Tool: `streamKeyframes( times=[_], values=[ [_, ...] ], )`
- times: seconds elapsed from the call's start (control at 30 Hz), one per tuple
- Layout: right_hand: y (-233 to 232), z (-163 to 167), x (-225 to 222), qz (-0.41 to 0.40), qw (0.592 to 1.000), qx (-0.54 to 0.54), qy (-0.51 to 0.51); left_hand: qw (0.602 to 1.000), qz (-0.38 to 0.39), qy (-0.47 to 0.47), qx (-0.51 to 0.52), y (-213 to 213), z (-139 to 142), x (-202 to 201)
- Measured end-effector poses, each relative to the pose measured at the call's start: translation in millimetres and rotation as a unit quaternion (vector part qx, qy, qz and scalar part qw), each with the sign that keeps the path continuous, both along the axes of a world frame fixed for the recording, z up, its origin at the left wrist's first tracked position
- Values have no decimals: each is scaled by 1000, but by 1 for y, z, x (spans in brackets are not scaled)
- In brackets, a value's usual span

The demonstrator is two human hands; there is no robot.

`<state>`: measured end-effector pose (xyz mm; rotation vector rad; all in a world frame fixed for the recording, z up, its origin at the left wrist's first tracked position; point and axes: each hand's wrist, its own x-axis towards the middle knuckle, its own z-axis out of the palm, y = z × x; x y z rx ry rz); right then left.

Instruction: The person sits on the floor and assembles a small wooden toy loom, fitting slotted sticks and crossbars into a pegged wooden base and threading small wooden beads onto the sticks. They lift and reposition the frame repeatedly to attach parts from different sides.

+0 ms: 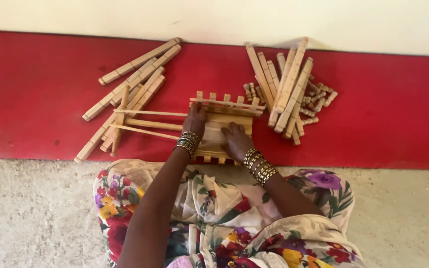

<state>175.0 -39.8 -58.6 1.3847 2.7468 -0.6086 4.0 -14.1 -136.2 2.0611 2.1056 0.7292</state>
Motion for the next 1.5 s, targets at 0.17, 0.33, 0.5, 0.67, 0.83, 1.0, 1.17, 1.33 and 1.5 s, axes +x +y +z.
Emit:
streamKeyframes(
  times=[0.17, 0.33, 0.5, 0.67, 0.83, 1.0, 1.17, 1.33, 1.5],
  values=[
    [2, -5, 2, -5, 1000, -10, 0, 999, -25, 44, -21, -2, 2, -17],
    [3, -17, 9, -5, 999, -4, 35, 999, -2, -11, -39, -11, 11, -58],
    [3, -31, 12, -7, 999, -1, 36, 976, 191, 21, -106, -22, 33, -123],
    [4, -45, 12, -5, 1000, 23, 6, 940, 249, 176, -156, -24, 53, -178],
    [4, -46, 13, 0, 998, 58, 33, 931, 351, -54, -80, -18, 39, -177],
    [2, -31, 7, -6, 1000, 18, -7, 810, 80, 550, -186, -2, 12, -120],
    [0, -14, 5, 0, 999, 39, 15, 979, -16, 204, 6, 11, -1, -19],
    [-3, -5, 8, 10, 997, 54, 46, 977, 63, -178, -99, 4, 13, -20],
    [0, -6, 6, 14, 999, 28, 11, 917, -70, 380, -100, -18, 21, -74]
  ],
)
